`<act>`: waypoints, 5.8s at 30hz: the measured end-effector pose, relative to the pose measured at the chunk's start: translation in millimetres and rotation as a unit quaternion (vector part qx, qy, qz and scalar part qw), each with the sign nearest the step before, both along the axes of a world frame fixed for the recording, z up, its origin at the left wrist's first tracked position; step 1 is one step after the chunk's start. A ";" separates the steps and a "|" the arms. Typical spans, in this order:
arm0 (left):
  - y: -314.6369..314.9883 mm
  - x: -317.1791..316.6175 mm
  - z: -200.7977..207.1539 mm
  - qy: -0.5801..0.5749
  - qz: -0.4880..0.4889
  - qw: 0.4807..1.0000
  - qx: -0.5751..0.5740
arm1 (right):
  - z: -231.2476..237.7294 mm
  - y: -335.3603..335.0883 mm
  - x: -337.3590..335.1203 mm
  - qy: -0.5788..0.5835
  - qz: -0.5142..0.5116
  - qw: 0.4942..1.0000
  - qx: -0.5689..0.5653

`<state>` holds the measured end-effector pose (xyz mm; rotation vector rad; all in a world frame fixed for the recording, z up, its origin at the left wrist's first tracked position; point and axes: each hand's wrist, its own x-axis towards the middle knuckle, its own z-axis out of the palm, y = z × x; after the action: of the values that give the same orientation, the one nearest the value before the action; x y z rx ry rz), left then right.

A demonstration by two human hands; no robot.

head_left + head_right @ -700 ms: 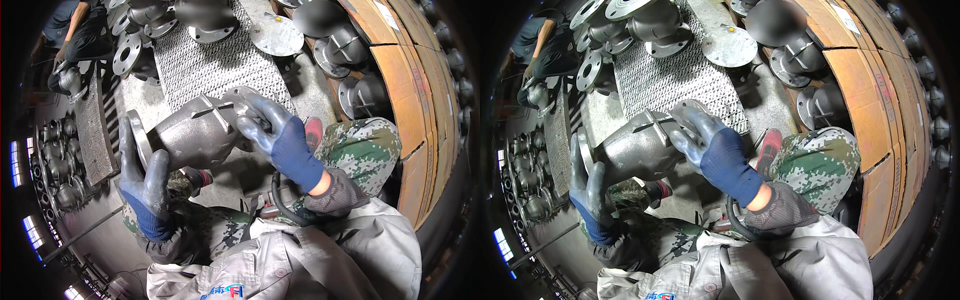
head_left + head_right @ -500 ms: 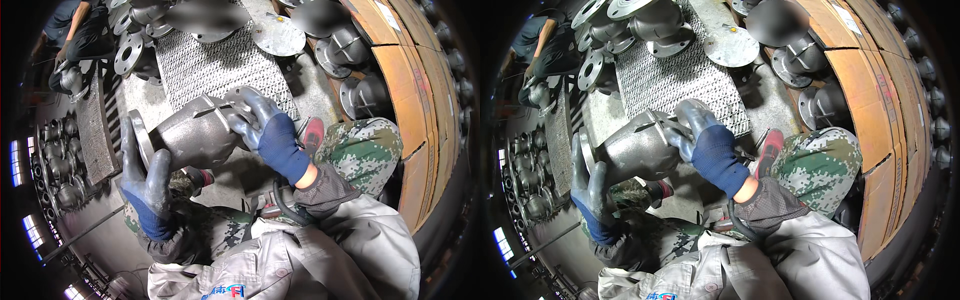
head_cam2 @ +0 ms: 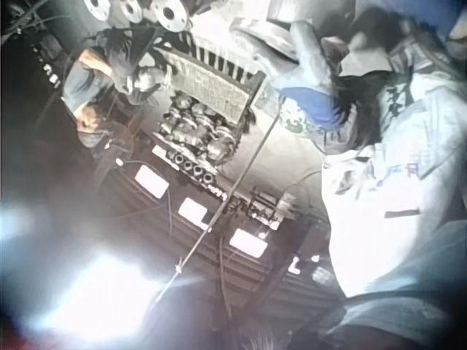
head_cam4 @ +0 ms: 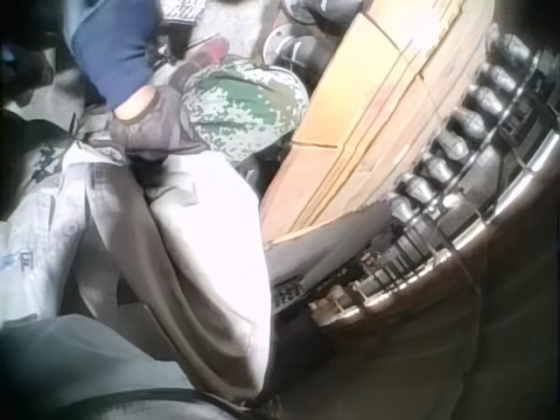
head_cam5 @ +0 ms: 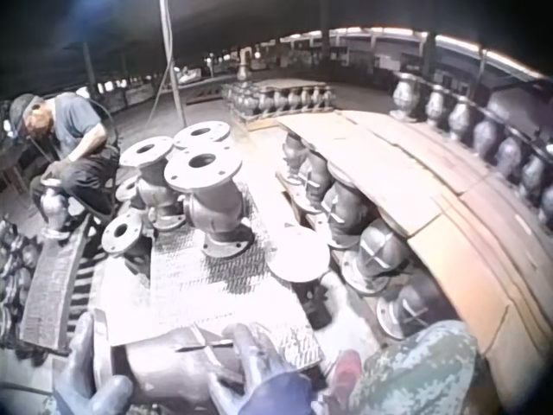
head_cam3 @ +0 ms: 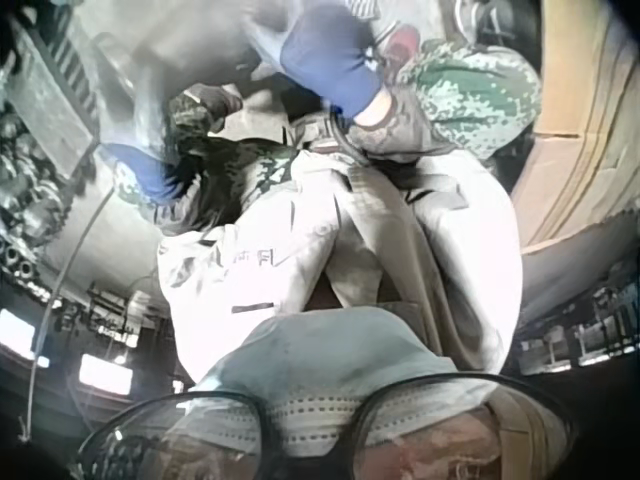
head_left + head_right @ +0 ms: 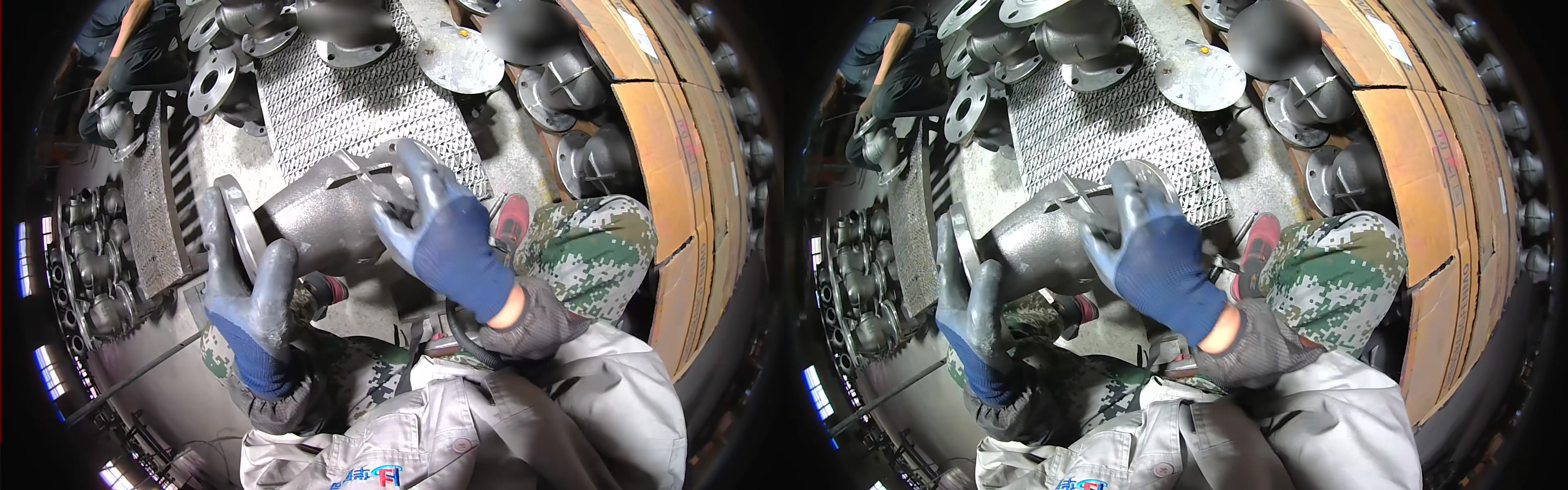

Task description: The recorder is inspecting and cleaning metal valve or pipe castings, checking for defects and using a marker to label areas.

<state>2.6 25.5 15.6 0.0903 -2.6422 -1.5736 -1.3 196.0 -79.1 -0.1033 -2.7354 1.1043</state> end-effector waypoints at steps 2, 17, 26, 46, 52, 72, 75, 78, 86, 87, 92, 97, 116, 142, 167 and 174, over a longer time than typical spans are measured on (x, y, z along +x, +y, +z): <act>0.3 -1.0 -1.7 0.007 -0.006 1.000 -0.003 | 5.0 9.4 12.6 0.050 0.032 0.996 -0.062; 3.8 -7.7 -5.7 0.155 -0.072 0.971 -0.169 | 25.9 59.7 -0.4 0.041 0.020 0.998 0.037; 24.8 -1.0 7.7 -0.012 0.006 0.996 0.084 | 48.4 71.1 -26.9 -0.032 0.316 0.948 -0.010; -41.0 -36.0 -26.2 0.352 -0.221 0.861 -0.294 | 16.1 95.8 -4.9 -0.126 -0.065 0.921 -0.362; -92.6 -58.8 -43.7 0.206 -0.181 0.950 -0.150 | -53.8 54.2 7.9 -0.287 -0.069 0.861 -0.415; -94.5 -17.1 -34.0 0.303 -0.223 0.918 -0.127 | -55.7 18.7 9.4 -0.260 -0.054 0.878 -0.399; -80.8 -21.6 -21.6 0.402 -0.256 0.830 -0.289 | -59.2 20.7 15.3 -0.274 -0.056 0.880 -0.383; -56.3 2.2 -11.1 0.054 -0.053 0.997 0.028 | -66.5 26.4 21.8 -0.251 -0.060 0.897 -0.360; -52.9 13.3 -26.1 -0.028 -0.104 0.994 0.022 | -104.2 56.8 1.6 0.126 0.214 0.965 0.081; -53.1 12.1 -26.9 0.019 -0.088 0.995 -0.047 | -110.1 65.5 -2.6 -0.003 0.174 0.982 -0.075; -37.5 19.4 -15.5 -0.010 0.008 0.979 -0.204 | -147.1 101.3 -41.4 -0.165 0.026 0.929 -0.331; -29.8 26.7 -11.2 -0.012 0.018 0.992 -0.126 | -127.5 120.8 -66.8 -0.047 0.161 0.936 -0.310; -18.4 13.5 -7.7 0.137 -0.034 0.970 -0.200 | 77.7 44.5 -63.5 0.130 0.368 0.851 0.351; -22.6 8.6 -14.3 0.160 -0.056 0.983 -0.073 | 86.2 9.7 -96.4 0.129 0.453 0.759 0.450; -69.9 15.9 -19.0 0.045 -0.121 0.990 -0.060 | 2.7 48.3 -15.0 -0.139 -0.043 0.884 -0.444; -49.6 17.8 -11.3 -0.017 -0.048 0.998 0.034 | 57.2 19.0 -6.6 -0.214 0.083 0.851 -0.473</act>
<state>20.3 -24.1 4.4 -0.0056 -2.6568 -1.7064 -7.9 214.9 -21.8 -0.2746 -2.2251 2.6510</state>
